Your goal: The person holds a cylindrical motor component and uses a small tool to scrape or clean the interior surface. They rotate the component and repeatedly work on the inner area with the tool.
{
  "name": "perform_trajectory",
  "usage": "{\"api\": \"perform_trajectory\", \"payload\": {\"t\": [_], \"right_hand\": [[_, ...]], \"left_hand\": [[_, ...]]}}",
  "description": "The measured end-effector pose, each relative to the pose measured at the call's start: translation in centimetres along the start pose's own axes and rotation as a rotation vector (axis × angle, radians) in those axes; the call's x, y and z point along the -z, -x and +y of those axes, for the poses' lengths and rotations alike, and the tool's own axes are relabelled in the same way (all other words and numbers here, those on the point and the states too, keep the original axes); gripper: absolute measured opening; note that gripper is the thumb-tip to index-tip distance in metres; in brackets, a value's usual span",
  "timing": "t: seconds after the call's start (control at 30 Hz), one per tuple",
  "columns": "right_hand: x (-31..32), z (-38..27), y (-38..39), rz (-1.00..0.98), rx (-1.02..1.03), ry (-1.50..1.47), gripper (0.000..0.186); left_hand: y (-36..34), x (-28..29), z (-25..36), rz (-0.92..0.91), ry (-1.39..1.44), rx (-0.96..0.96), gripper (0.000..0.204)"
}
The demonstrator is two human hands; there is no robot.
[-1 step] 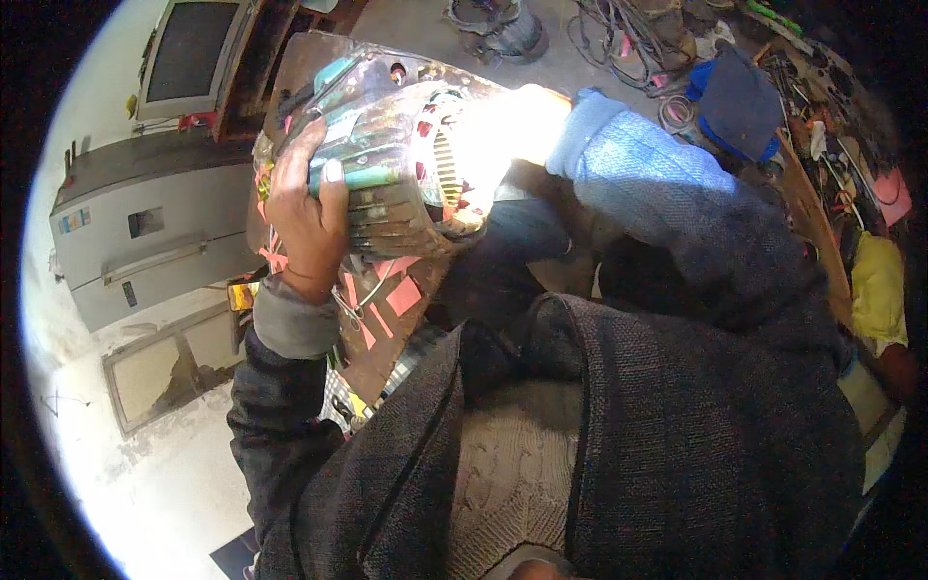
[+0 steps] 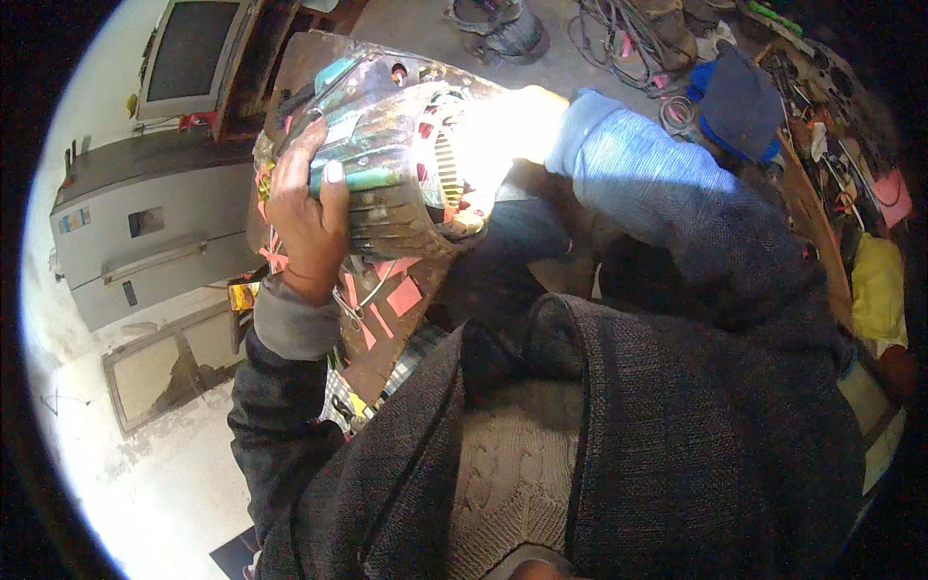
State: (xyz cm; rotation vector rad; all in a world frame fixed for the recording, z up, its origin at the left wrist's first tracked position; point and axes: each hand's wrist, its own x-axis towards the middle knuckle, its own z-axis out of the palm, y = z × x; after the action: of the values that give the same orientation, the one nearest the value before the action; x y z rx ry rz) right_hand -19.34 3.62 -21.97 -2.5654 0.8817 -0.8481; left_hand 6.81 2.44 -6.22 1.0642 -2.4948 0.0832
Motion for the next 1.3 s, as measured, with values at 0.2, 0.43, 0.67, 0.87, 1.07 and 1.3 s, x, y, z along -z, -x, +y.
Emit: {"api": "perform_trajectory", "payload": {"t": [0.2, 0.43, 0.67, 0.87, 1.07, 1.3], "right_hand": [[1.2, 3.1, -1.1, -0.053, -0.178, 0.038, 0.025], [1.0, 1.7, -1.4, -0.055, -0.132, 0.037, 0.025], [0.4, 0.9, -1.8, 0.073, 0.001, -0.015, 0.025], [1.7, 5.0, -0.8, -0.057, -0.253, 0.122, 0.024], [2.5, 3.4, -0.9, 0.052, -0.133, 0.074, 0.024], [3.3, 3.2, 0.6, 0.005, -0.205, 0.095, 0.023]], "left_hand": [[0.2, 0.0, -0.5, -0.009, 0.020, -0.042, 0.044], [0.2, 0.0, -0.5, 0.003, 0.030, -0.029, 0.042], [-0.2, 0.3, 0.3, -0.012, -0.005, 0.043, 0.041], [-0.4, 0.3, 0.2, -0.004, -0.036, 0.013, 0.041], [-0.3, 0.0, 0.1, 0.039, -0.069, -0.038, 0.039], [-0.4, 0.1, 0.5, 0.050, -0.076, -0.026, 0.038]]}}
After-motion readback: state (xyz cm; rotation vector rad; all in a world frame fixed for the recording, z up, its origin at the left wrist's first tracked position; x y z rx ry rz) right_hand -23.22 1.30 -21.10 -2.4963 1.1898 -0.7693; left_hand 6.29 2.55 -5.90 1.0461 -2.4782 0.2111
